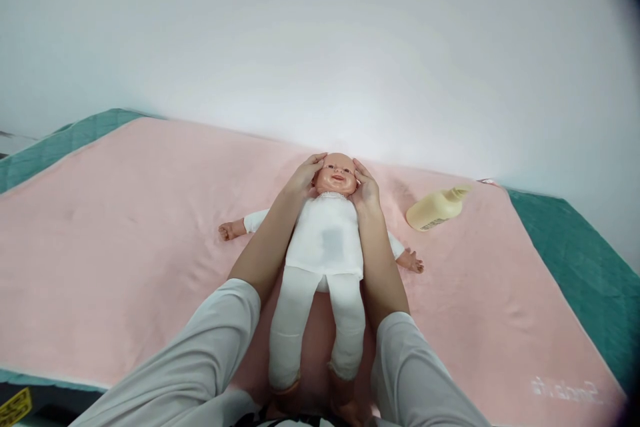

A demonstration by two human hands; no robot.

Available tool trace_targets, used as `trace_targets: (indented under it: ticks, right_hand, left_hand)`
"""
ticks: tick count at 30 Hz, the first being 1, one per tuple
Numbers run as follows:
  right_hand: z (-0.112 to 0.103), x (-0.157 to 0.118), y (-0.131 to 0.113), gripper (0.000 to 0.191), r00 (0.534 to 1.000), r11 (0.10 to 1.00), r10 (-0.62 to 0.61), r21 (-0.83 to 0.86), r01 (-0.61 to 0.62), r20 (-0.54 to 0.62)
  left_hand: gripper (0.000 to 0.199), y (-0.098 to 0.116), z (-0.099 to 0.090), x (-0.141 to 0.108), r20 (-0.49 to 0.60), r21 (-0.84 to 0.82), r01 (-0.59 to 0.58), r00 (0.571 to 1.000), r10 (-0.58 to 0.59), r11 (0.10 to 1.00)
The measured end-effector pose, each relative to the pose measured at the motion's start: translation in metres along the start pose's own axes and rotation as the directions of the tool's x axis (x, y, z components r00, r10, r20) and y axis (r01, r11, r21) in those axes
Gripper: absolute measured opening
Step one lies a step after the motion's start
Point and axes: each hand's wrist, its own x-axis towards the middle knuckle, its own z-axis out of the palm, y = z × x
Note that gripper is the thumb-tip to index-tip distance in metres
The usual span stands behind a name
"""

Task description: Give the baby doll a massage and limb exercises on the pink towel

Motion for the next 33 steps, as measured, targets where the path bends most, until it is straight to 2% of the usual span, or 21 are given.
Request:
trace_targets:
  ticks: [7, 12, 15, 17, 19, 22, 25, 29, 33]
  right_hand:
    - [0.002, -0.008, -0.006, 0.031, 1.0, 1.0, 0.016, -0.019, -0.017, -0.022]
    - [0.007, -0.029, -0.016, 0.044, 0.999, 0.999, 0.031, -0.023, -0.032, -0.04]
    - [0.006, -0.048, -0.024, 0.065, 0.999, 0.993, 0.03, -0.116, -0.033, -0.028]
    - [0.002, -0.059, -0.029, 0.076, 1.0, 0.978, 0.016, -0.209, -0.016, 0.001]
    - [-0.004, -0.068, -0.035, 0.078, 1.0, 0.959, -0.017, -0.283, 0.022, 0.019]
    - [-0.017, -0.078, -0.045, 0.075, 0.996, 0.933, -0.091, -0.348, 0.088, 0.007]
    - [-0.027, -0.085, -0.052, 0.078, 0.994, 0.904, -0.106, -0.42, 0.085, -0.028]
    - [-0.032, -0.092, -0.05, 0.086, 0.996, 0.887, -0.082, -0.457, 0.064, -0.02]
    - [-0.029, -0.089, -0.039, 0.093, 0.991, 0.857, -0.102, -0.497, 0.135, 0.092]
  left_hand:
    - [0.028, -0.004, -0.007, 0.001, -0.038, 0.059, -0.013, 0.999, 0.015, 0.998]
    - [0.055, -0.006, -0.011, -0.015, -0.018, 0.12, 0.016, 1.0, -0.014, 0.993]
    - [0.061, -0.008, -0.017, -0.027, -0.065, 0.177, -0.073, 0.994, 0.086, 0.981]
    - [0.057, -0.01, -0.023, -0.034, -0.113, 0.238, -0.157, 0.976, 0.188, 0.959]
    - [0.049, -0.013, -0.03, -0.039, -0.119, 0.295, -0.239, 0.951, 0.284, 0.925]
    - [0.042, -0.016, -0.038, -0.048, -0.069, 0.392, -0.338, 0.917, 0.394, 0.856]
    - [0.045, -0.014, -0.039, -0.057, -0.028, 0.501, -0.361, 0.902, 0.431, 0.787]
    - [0.061, -0.012, -0.037, -0.061, 0.094, 0.537, -0.412, 0.896, 0.434, 0.736]
    - [0.085, -0.015, -0.037, -0.05, 0.194, 0.584, -0.43, 0.898, 0.396, 0.689]
